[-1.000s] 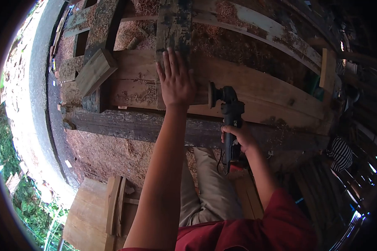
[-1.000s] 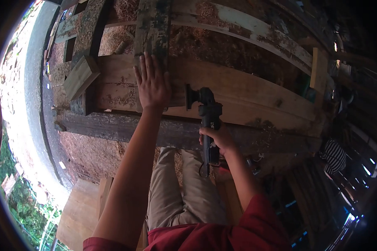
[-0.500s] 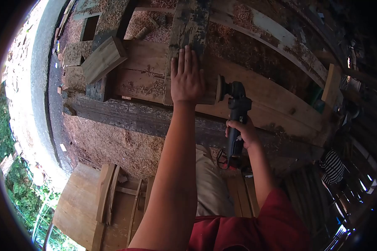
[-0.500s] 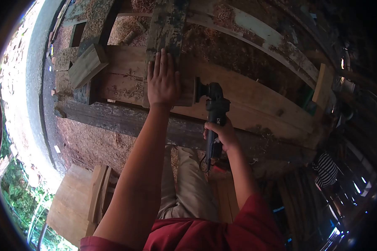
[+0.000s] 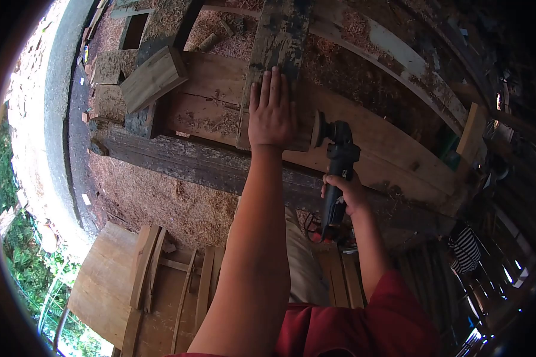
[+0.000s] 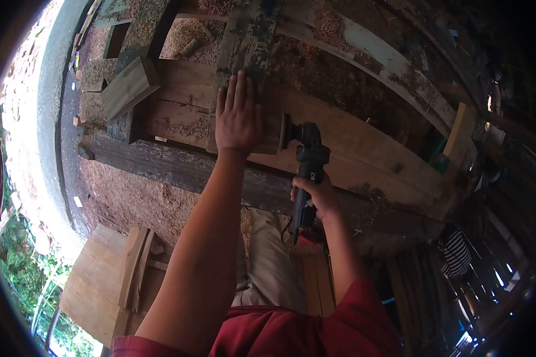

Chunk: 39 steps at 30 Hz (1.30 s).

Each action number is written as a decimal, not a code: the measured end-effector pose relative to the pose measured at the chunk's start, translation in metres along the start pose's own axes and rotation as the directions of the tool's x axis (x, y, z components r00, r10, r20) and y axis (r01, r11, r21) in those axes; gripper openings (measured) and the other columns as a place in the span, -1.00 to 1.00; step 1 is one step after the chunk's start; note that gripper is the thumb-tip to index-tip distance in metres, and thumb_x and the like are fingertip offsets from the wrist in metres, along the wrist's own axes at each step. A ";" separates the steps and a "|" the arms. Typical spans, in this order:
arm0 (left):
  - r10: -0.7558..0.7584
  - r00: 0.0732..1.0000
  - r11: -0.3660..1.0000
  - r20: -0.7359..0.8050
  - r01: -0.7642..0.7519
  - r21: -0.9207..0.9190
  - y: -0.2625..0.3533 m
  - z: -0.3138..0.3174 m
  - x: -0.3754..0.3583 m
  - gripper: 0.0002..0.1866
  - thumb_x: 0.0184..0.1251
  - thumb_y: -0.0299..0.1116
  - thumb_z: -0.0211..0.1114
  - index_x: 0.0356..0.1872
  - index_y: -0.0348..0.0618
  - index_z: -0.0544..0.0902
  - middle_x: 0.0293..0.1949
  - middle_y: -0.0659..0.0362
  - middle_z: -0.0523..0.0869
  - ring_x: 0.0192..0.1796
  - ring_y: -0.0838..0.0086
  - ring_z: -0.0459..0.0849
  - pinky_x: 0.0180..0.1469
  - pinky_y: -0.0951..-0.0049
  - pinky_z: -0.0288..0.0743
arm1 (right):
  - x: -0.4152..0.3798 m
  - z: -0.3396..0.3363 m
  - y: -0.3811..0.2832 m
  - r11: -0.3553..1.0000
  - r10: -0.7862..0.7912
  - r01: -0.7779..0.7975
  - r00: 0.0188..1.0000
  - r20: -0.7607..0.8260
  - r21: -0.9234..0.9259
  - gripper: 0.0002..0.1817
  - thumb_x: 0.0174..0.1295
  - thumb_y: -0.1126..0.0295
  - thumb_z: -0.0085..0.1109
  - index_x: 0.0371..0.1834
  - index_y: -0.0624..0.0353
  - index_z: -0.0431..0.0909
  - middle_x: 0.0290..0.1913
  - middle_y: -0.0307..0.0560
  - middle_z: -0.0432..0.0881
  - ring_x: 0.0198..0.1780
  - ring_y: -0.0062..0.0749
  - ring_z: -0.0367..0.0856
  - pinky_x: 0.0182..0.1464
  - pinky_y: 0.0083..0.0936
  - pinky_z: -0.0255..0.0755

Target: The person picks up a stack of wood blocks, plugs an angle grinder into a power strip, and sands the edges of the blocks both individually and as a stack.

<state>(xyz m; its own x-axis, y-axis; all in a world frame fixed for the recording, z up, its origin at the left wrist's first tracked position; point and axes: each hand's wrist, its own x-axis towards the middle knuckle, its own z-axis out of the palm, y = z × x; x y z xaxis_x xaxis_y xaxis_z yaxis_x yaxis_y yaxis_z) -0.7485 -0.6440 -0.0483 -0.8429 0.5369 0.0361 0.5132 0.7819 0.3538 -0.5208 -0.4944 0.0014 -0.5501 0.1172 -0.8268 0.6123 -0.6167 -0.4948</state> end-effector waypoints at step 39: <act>-0.011 0.999 1.000 0.033 0.010 0.023 0.004 -0.007 0.001 -0.28 0.68 -0.13 -0.01 0.74 -0.25 0.25 0.80 -0.02 0.17 0.83 0.09 0.11 0.81 -0.08 -0.03 | -0.005 -0.004 0.022 0.996 0.068 -0.067 0.998 -0.009 0.050 -0.61 0.23 0.46 0.51 0.03 0.21 0.52 -0.26 -0.02 0.73 -0.34 -0.22 0.81 -0.22 -0.21 0.75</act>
<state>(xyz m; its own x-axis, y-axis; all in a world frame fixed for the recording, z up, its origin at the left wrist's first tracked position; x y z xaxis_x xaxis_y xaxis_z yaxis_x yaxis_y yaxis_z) -0.7486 -0.6426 -0.0401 -0.8426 0.5385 0.0015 0.5082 0.7943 0.3328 -0.5026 -0.5056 -0.0066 -0.5020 0.0823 -0.8610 0.6186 -0.6615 -0.4239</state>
